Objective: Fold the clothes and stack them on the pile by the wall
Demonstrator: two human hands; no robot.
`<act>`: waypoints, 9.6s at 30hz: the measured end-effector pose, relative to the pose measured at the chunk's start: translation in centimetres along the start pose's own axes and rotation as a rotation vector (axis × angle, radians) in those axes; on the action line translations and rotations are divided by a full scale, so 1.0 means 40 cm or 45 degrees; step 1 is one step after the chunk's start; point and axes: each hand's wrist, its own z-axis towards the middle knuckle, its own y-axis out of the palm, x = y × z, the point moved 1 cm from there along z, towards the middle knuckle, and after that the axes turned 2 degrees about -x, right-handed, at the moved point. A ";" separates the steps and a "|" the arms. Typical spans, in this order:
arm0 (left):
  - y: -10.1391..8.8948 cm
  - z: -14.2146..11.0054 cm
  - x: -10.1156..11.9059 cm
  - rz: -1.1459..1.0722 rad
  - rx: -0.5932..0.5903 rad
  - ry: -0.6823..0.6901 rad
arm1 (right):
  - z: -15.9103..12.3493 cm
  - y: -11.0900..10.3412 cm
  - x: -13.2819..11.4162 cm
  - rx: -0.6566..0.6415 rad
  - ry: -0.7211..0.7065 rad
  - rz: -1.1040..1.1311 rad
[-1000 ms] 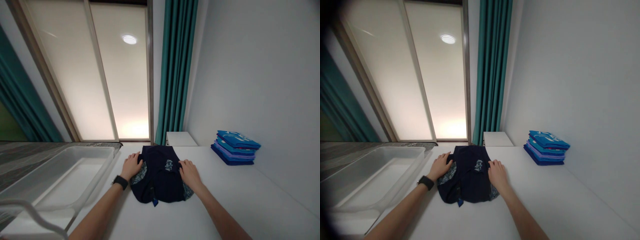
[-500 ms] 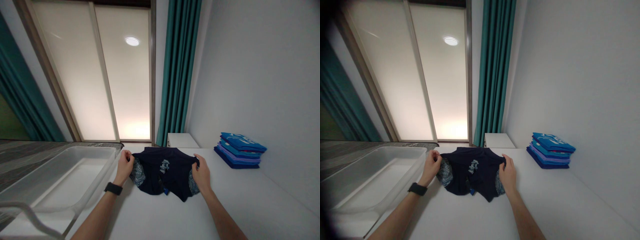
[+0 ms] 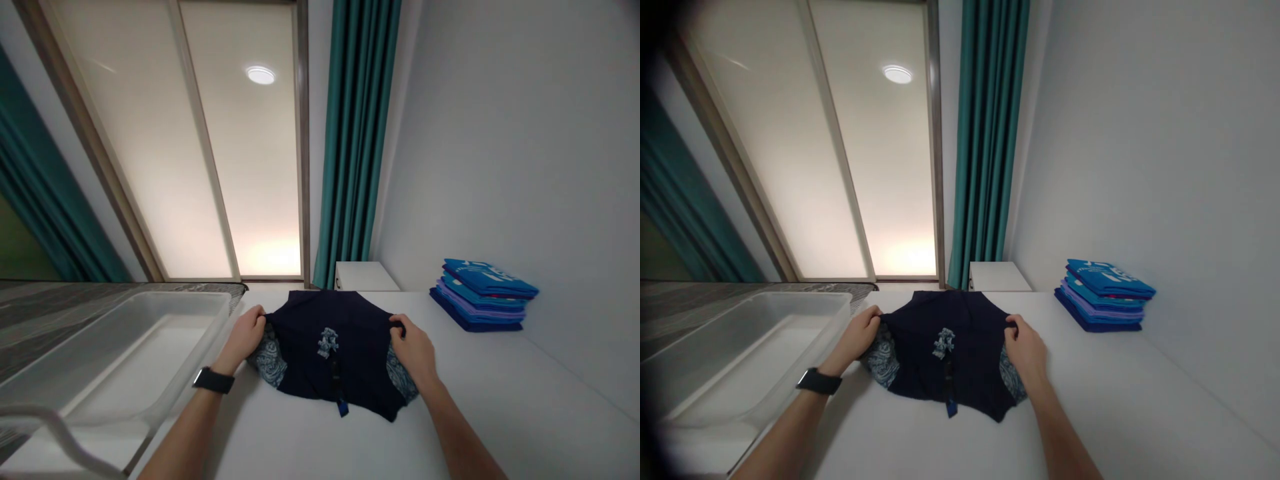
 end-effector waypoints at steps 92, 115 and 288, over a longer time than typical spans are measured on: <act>0.037 0.191 -0.082 -0.130 -0.579 -0.243 | 0.250 0.016 0.027 -0.977 -0.092 0.055; 0.018 0.302 0.008 -0.698 -0.139 -0.289 | 0.363 0.057 -0.111 -0.520 -0.080 0.876; 0.291 0.209 0.038 0.323 -0.214 0.190 | 0.211 0.242 -0.106 -0.602 -0.477 -0.210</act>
